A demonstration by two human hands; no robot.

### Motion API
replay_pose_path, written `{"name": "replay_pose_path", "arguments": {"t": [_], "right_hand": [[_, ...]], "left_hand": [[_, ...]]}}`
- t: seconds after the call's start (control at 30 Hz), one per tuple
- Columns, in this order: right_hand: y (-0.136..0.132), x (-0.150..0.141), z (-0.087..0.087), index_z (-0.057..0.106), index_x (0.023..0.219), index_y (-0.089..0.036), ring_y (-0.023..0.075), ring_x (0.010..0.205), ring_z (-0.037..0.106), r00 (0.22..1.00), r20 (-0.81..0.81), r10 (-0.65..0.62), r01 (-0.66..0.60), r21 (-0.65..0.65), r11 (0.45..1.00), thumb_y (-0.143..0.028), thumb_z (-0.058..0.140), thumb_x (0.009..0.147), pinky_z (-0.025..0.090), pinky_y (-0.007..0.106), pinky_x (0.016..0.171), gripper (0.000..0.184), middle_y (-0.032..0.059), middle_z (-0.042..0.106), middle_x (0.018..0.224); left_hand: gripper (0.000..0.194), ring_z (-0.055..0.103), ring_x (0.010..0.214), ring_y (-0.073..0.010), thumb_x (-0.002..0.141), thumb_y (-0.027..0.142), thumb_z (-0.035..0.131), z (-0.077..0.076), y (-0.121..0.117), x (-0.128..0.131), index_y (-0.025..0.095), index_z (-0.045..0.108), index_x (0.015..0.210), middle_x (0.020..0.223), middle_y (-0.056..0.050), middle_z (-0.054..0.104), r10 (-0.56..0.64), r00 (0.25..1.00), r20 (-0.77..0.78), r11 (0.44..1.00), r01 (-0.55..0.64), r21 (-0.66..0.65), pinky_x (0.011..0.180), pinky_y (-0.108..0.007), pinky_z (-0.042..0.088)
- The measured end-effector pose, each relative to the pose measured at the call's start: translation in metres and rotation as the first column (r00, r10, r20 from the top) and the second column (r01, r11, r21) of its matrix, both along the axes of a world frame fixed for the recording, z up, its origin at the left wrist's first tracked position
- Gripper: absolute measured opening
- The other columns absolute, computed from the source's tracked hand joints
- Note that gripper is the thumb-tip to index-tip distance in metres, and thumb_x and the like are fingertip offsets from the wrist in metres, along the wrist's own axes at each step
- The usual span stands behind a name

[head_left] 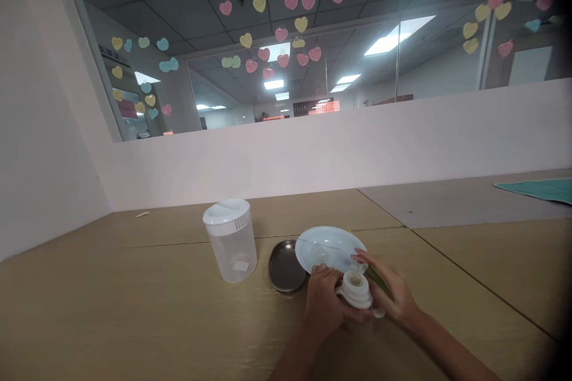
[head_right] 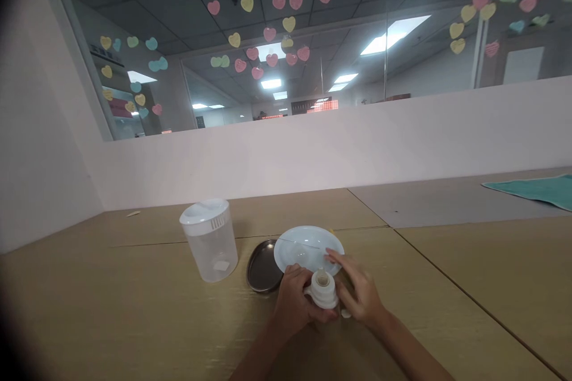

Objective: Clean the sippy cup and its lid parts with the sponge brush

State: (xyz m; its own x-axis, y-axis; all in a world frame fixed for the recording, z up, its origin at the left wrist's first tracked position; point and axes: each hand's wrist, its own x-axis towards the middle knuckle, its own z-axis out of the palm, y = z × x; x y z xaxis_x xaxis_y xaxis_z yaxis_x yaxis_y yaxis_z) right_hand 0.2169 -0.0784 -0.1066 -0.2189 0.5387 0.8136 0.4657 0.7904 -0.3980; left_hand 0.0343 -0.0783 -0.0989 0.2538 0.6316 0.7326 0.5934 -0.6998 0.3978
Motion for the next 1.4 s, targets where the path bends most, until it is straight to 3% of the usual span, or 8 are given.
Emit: {"name": "replay_pose_path", "arguments": {"t": [0.13,0.4,0.6,0.77,0.97,1.07,1.23,1.4], "right_hand": [[0.004,0.004,-0.001,0.04,0.132,-0.02,0.0241,0.112,0.054,0.991,-0.033,-0.129,0.129,-0.006,0.992,-0.032,0.042,0.087,0.046,0.038,0.092,0.046,0.0102,0.058,0.121],[-0.008,-0.013,0.008,0.019,0.143,-0.017,0.0271,0.123,0.043,0.98,0.197,-0.014,-0.01,0.118,0.993,-0.035,0.046,0.083,0.04,0.043,0.098,0.068,0.0125,0.046,0.134],[0.001,0.003,0.005,0.033,0.137,-0.023,0.0253,0.118,0.048,0.995,0.065,-0.076,0.072,0.055,0.996,-0.033,0.038,0.089,0.043,0.041,0.094,0.049,0.0097,0.052,0.129],[-0.005,-0.007,0.004,0.048,0.125,-0.021,0.0256,0.102,0.057,0.997,0.073,0.023,-0.026,0.04,0.999,-0.048,0.044,0.084,0.048,0.038,0.085,0.049,0.0104,0.062,0.11],[-0.011,-0.021,0.001,0.052,0.115,-0.022,0.0214,0.091,0.06,0.986,-0.051,-0.161,0.164,0.06,0.985,-0.032,0.058,0.08,0.05,0.032,0.076,0.037,0.0079,0.062,0.1],[-0.007,-0.02,0.004,0.051,0.112,-0.022,0.0216,0.091,0.057,0.922,-0.268,-0.281,0.307,0.058,0.95,-0.031,0.059,0.079,0.049,0.034,0.076,0.036,0.0087,0.057,0.101],[-0.003,-0.02,0.015,0.053,0.098,-0.021,0.0196,0.087,0.055,0.8,-0.502,-0.329,0.397,0.031,0.917,-0.03,0.063,0.076,0.047,0.033,0.072,0.026,0.0065,0.053,0.094],[-0.001,-0.021,0.028,0.039,0.108,-0.021,0.0173,0.085,0.059,0.57,-0.77,-0.286,0.357,-0.081,0.931,-0.028,0.069,0.071,0.047,0.035,0.078,0.048,0.0039,0.054,0.094]], "left_hand": [[0.051,0.052,0.062,-0.0175,0.037,0.057,0.078,-0.002,0.0,0.0,0.018,0.054,0.059,0.06,0.0,0.059,0.005,1.0,-0.003,1.0,-0.005,0.018,0.062,-0.031,0.035],[0.044,0.053,0.063,-0.0179,0.039,0.045,0.079,-0.005,0.001,0.0,0.018,0.056,0.065,0.063,0.0,0.06,0.005,1.0,-0.022,0.998,-0.004,0.069,0.062,-0.032,0.036],[0.048,0.053,0.062,-0.0178,0.04,0.055,0.077,0.001,-0.003,0.0,0.019,0.052,0.059,0.06,-0.001,0.059,0.019,0.999,-0.026,0.999,-0.018,0.046,0.061,-0.031,0.036],[0.046,0.053,0.062,-0.0174,0.039,0.048,0.08,0.0,-0.002,-0.001,0.018,0.053,0.062,0.061,0.0,0.058,0.006,0.999,-0.046,0.999,-0.004,0.047,0.06,-0.03,0.035],[0.045,0.053,0.064,-0.0187,0.039,0.046,0.08,-0.005,0.0,-0.001,0.019,0.057,0.067,0.064,0.0,0.061,0.004,0.999,-0.049,1.0,-0.003,0.02,0.063,-0.032,0.036],[0.049,0.054,0.067,-0.0189,0.04,0.051,0.08,-0.006,0.001,0.0,0.019,0.059,0.07,0.066,-0.001,0.062,-0.022,1.0,-0.018,1.0,0.023,0.018,0.064,-0.032,0.036],[0.057,0.054,0.067,-0.0176,0.036,0.06,0.079,-0.004,-0.001,0.001,0.018,0.058,0.068,0.066,0.0,0.061,-0.026,1.0,-0.018,1.0,0.026,0.007,0.066,-0.031,0.037],[0.059,0.054,0.067,-0.0184,0.034,0.063,0.078,-0.001,-0.002,0.001,0.018,0.059,0.068,0.068,-0.002,0.06,-0.014,0.999,-0.035,1.0,0.014,-0.012,0.065,-0.03,0.038]]}}
